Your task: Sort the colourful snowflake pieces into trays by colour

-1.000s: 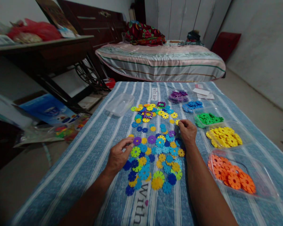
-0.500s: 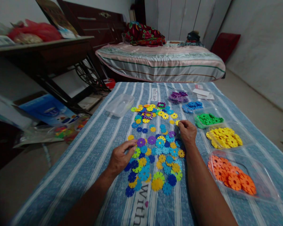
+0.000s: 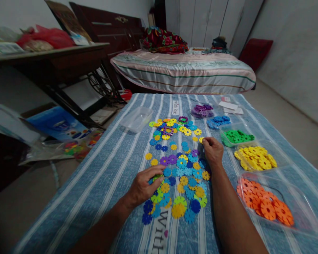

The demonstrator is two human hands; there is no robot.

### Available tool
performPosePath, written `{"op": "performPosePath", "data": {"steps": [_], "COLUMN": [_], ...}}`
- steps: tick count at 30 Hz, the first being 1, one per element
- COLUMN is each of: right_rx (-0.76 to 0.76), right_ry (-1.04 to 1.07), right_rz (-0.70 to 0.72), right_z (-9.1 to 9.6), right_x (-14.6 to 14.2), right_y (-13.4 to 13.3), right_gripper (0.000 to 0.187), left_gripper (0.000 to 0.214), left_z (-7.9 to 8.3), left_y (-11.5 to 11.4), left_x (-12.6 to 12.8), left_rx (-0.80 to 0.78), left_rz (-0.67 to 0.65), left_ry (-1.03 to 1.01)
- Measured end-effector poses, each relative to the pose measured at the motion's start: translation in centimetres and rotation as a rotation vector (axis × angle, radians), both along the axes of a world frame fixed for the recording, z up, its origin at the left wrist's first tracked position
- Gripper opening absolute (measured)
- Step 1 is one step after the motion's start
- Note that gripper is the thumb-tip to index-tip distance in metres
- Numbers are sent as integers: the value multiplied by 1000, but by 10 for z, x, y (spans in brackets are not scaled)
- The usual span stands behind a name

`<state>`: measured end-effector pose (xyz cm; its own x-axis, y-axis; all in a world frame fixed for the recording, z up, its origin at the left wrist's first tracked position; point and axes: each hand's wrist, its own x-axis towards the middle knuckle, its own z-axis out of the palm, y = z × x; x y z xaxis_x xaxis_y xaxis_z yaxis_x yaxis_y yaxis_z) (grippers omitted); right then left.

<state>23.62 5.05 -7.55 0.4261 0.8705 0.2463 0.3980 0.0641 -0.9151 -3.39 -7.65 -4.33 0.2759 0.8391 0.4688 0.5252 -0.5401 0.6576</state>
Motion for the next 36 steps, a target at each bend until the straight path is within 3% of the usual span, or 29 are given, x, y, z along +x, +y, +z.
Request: {"op": "performPosePath", "data": {"steps": [2,7,10,12,19,25,31,36], "right_rx": [-3,-26,-17,-19,-35,-44,-54,-43], "right_ry": [-2,18,17,16,25,47,41,32], "right_rz": [-3,-10,-9,-8,7,16,2,11], "right_z": [0,-1,-1,0,-1,-5,-5,-6], "right_x": [0,0,0,-1,-1,-2,-3,-4], "right_y": [0,1,1,0,0,1,1,0], "right_gripper": [31,32,32,32,33,35,37,36], "left_gripper": [8,14,18,22,28,28,26,33], "left_z": [-2,-12,-19,-21,-15,-7,-10,-16], "left_y": [1,11,15,14,4,1,10,48], "left_x": [-1,-16,-23,-22,-5,-1,-4,-16], "left_rx": [27,81,43,16,-23,-75,-61,-30], "left_rz": [58,430,548,517,170,63,92,276], "left_ry": [0,103,188,218,175,96,138,307]}}
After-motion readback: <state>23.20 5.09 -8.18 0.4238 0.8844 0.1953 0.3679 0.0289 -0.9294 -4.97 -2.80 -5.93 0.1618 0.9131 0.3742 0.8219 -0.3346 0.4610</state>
